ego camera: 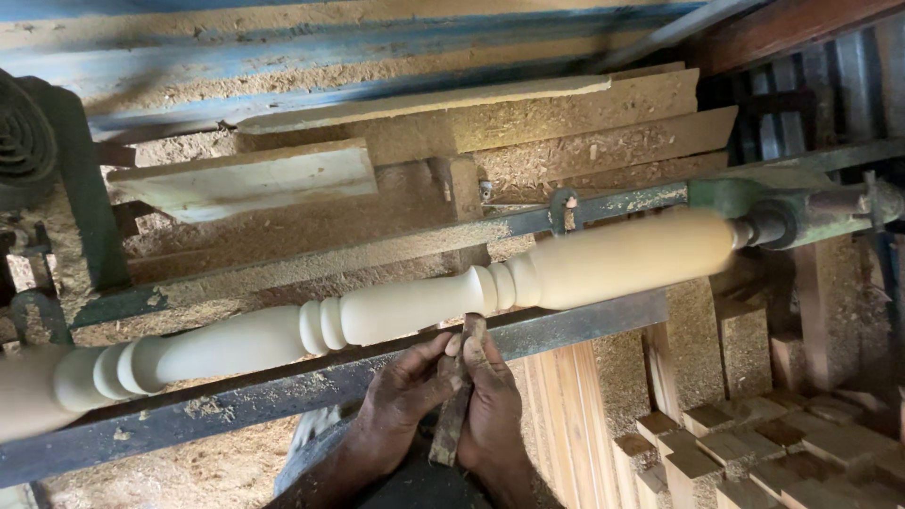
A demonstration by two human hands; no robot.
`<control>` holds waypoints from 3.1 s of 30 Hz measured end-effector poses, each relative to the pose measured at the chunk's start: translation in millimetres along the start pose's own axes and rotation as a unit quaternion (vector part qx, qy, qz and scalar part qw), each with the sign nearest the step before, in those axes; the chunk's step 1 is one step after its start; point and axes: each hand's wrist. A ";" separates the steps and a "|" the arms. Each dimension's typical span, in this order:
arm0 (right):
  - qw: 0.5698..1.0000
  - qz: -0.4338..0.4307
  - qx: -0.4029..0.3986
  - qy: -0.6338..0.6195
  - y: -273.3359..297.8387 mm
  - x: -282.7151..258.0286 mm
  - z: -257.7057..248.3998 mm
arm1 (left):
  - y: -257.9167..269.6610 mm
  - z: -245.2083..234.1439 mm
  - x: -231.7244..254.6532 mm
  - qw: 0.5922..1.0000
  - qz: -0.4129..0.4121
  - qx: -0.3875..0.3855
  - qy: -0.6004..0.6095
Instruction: The person uses a lathe to shape a wooden furniture leg, holding a chisel against the rotating wood to carve details and then using sandpaper to smooth the surface.
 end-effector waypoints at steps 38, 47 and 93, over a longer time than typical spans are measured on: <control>0.937 -0.030 0.016 0.346 17.1 -28.7 -0.1 | 6.9 -3.9 -0.3 1.000 -0.027 0.013 0.002; 0.971 0.060 0.051 0.225 7.5 -30.7 11.7 | 6.7 9.4 -7.0 0.993 -0.089 0.076 0.009; 0.913 -0.165 -0.014 0.372 7.4 -1.9 28.7 | 5.0 3.4 -12.6 0.924 -0.087 -0.029 0.372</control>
Point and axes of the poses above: each hand's wrist, its own y-axis away from the middle knuckle, its own z-axis out of the palm, x = y × z, and after that the axes turned 14 degrees about x, right-handed
